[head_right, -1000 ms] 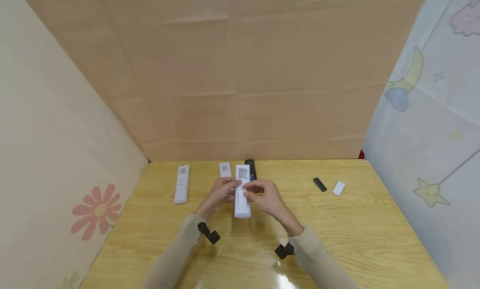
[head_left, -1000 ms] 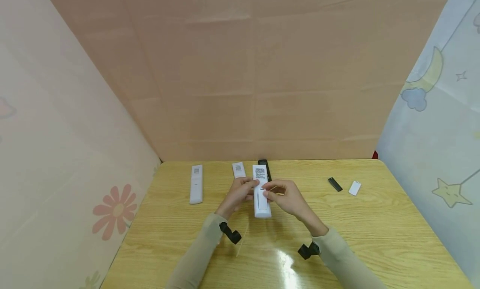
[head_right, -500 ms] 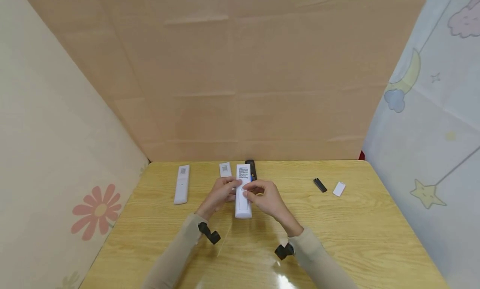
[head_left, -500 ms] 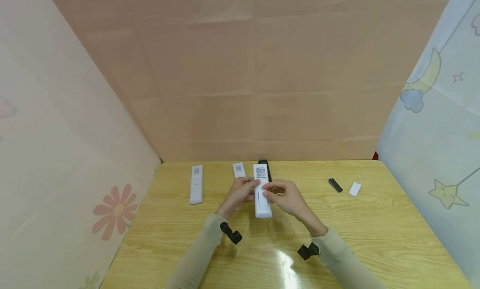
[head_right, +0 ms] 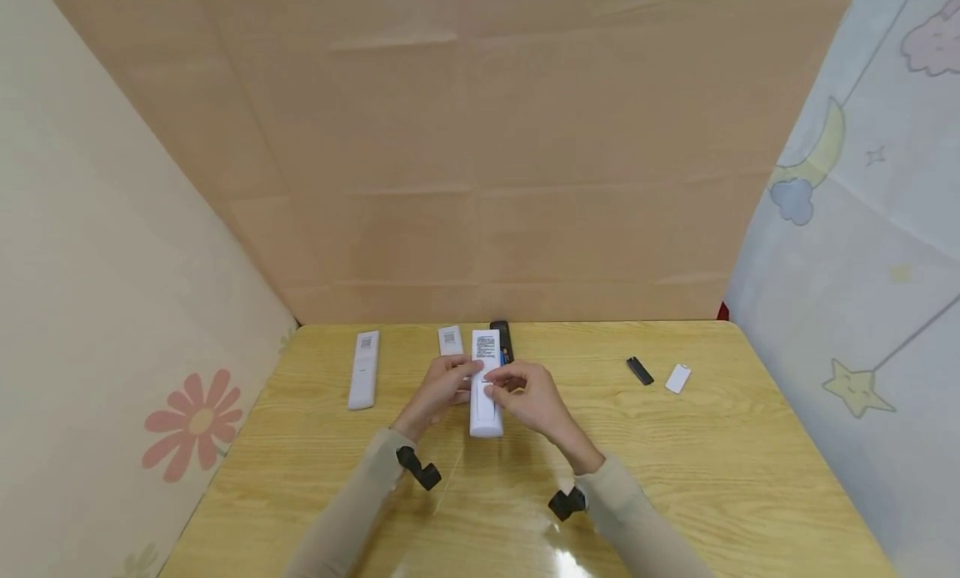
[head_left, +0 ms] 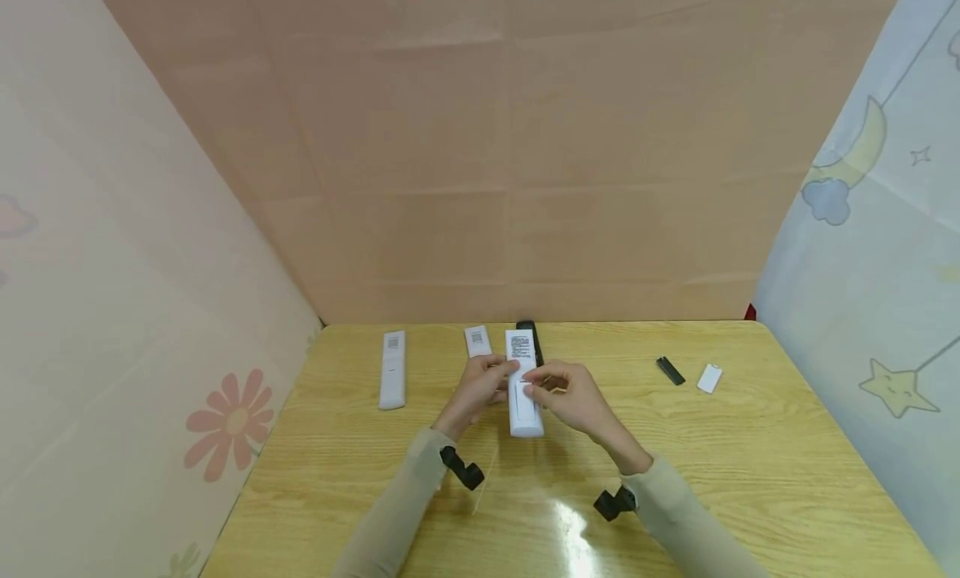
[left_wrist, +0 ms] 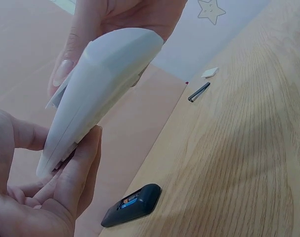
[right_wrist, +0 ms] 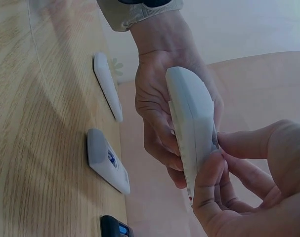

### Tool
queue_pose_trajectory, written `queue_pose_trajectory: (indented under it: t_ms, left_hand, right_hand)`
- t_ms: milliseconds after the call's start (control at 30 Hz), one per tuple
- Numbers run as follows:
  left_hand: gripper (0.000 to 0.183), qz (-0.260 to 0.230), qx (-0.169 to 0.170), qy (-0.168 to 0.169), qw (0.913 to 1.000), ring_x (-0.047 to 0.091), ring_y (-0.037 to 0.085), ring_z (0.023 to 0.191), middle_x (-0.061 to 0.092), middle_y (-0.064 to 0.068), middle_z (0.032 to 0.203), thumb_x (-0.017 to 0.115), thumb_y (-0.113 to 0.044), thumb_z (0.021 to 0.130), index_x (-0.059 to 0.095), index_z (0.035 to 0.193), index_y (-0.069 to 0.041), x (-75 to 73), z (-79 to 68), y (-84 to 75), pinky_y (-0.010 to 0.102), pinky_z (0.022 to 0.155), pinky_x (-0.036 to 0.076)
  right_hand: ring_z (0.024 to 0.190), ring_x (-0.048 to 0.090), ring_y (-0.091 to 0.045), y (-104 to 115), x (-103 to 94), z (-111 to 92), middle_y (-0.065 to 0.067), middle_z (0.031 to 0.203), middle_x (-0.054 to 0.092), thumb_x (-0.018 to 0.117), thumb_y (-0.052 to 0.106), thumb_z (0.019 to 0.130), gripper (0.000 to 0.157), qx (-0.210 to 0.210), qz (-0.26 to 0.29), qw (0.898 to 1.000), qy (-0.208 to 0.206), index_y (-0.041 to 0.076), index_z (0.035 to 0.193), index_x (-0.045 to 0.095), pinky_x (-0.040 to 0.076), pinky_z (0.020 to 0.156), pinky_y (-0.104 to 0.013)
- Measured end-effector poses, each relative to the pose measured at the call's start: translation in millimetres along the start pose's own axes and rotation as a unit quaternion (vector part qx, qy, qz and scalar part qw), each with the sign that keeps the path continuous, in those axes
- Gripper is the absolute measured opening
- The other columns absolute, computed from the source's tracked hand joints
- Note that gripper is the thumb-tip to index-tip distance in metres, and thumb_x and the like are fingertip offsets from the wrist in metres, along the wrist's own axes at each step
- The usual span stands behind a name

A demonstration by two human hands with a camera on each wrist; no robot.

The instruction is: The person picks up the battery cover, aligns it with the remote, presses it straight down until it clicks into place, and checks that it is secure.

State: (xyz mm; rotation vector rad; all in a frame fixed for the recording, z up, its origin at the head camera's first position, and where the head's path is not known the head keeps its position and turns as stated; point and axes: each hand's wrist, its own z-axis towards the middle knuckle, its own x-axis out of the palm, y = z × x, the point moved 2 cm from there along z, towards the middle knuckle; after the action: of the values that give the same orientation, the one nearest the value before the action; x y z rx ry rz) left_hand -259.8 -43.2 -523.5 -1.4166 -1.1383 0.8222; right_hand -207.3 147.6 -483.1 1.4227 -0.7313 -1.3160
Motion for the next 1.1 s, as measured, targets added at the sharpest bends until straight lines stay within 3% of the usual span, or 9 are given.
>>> queue_pose_trajectory:
  t_ms: [267,633,1100]
  left_hand:
    - [0.033,-0.007,-0.002,0.005,1.0000,0.080,0.021,0.090,0.077,0.015,0.109,0.066,-0.027,0.107,0.073,0.121,0.003,-0.2,1.3,-0.2,0.041,0.086,0.066]
    - [0.036,-0.003,0.000,-0.001,1.0000,0.079,0.020,0.089,0.077,0.016,0.111,0.066,-0.027,0.107,0.071,0.125,0.003,-0.5,3.7,-0.5,0.040,0.085,0.066]
    - [0.037,0.013,-0.003,-0.020,0.9997,0.079,0.021,0.086,0.077,0.018,0.109,0.067,-0.024,0.106,0.071,0.127,0.006,3.1,3.6,1.2,0.040,0.082,0.067]
  right_hand:
    - [0.085,0.070,-0.022,-4,1.1,1,-0.017,0.106,0.074,0.079,0.008,0.097,0.019,0.001,-0.008,1.000,-0.006,0.000,0.114,0.080,0.064,0.069,-0.034]
    - [0.083,0.068,-0.018,-4,4.0,1,-0.013,0.100,0.073,0.081,0.010,0.096,0.018,-0.029,-0.030,0.999,-0.022,0.001,0.112,0.081,0.058,0.067,-0.024]
    - [0.078,0.067,-0.020,-12,7.7,2,-0.012,0.093,0.071,0.084,0.010,0.092,0.017,0.013,-0.023,0.998,-0.056,0.002,0.106,0.080,0.056,0.066,-0.026]
